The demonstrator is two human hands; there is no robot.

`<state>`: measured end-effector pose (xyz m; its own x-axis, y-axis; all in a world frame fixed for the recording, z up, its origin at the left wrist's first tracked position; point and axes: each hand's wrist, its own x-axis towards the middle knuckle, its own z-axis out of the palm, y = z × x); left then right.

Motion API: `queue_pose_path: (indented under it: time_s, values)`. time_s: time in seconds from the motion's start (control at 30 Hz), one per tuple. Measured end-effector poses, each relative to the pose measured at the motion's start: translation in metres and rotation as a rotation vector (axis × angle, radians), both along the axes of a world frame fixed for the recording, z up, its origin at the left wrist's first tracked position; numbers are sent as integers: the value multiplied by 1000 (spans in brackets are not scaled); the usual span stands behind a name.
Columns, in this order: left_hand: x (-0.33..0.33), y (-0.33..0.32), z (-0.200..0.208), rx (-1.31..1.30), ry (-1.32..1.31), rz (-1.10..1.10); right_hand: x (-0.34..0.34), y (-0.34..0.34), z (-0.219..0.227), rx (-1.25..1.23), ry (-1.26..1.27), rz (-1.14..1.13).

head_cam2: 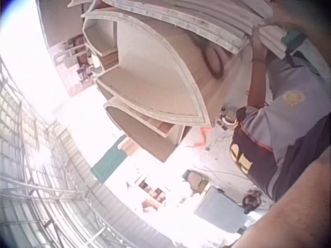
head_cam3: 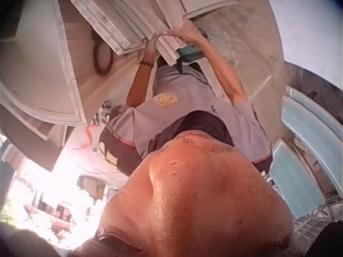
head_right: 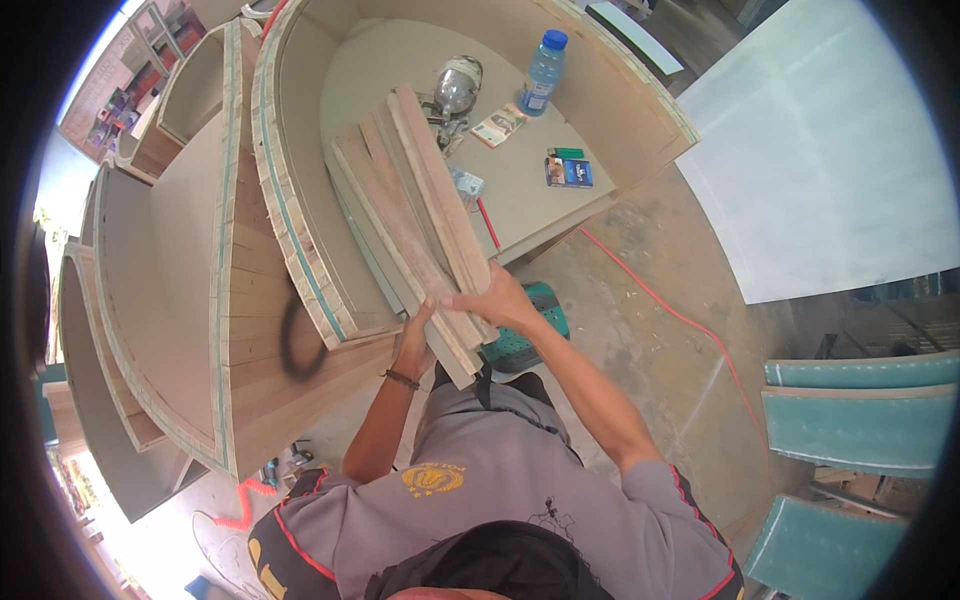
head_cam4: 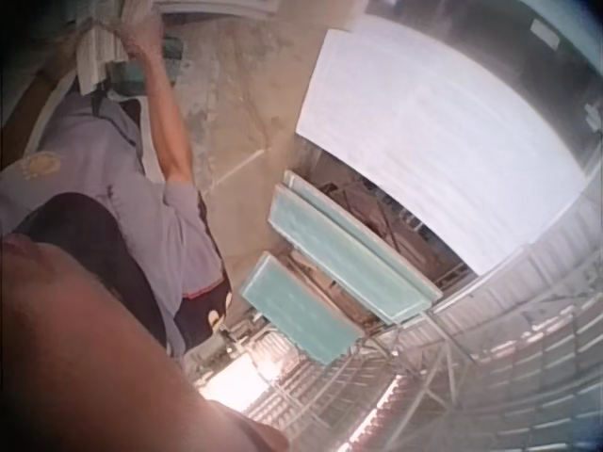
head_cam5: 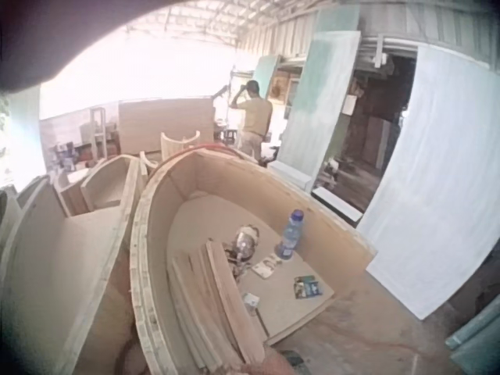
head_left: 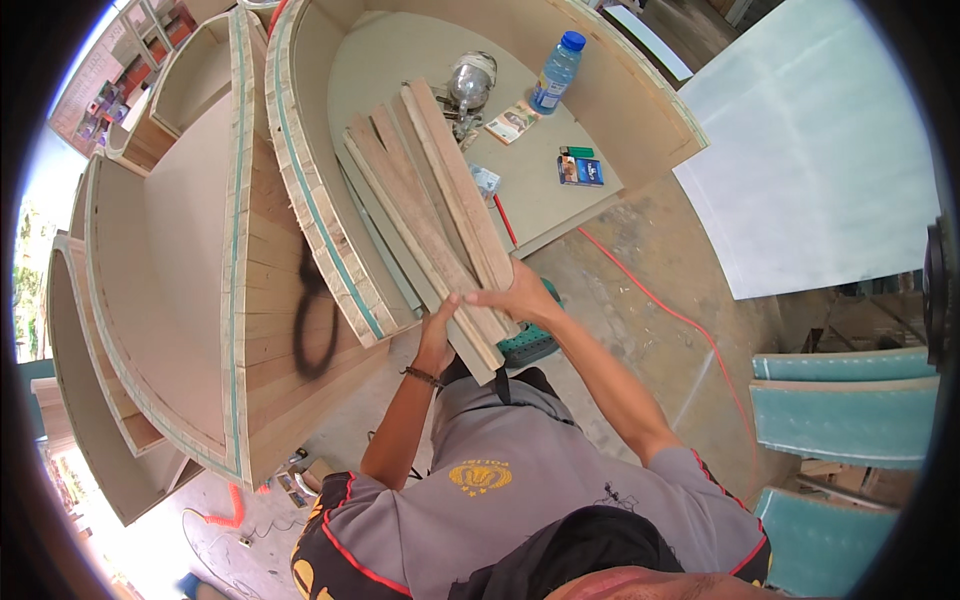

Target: The person assembles a wooden cabinet by fitting a curved wooden panel into the frame. They then pick up and arrange several smaller wooden slats inside the cabinet structure.

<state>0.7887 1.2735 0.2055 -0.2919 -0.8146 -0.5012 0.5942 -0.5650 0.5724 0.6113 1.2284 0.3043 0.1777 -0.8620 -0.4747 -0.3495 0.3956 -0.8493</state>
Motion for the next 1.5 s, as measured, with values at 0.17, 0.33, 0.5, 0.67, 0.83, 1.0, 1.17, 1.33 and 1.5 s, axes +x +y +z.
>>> queue_pose_path:
  time_s: [0.17,0.33,0.5,0.67,0.83,1.0,1.17,1.33,1.5]
  values:
    - [-8,2,19,33,37,54,5,12,19,-169,160,52]
    - [-10,4,39,-6,59,98,10,18,38,-236,173,44]
    - [-20,2,57,-74,0,105,1,18,20,-367,88,63]
    - [-52,15,61,-56,-68,156,-34,33,18,-275,-230,66]
    - [-95,54,80,-192,-203,190,-83,70,11,-366,-353,112]
    - [-175,114,104,-241,-335,114,-172,133,25,-285,-316,98]
    - [-289,175,100,-429,-421,134,-289,206,36,-330,-90,104]
    - [-372,232,109,-516,-242,45,-369,297,67,-282,-33,-111]
    - [-385,270,110,-660,-289,-164,-375,379,55,-363,3,-329]
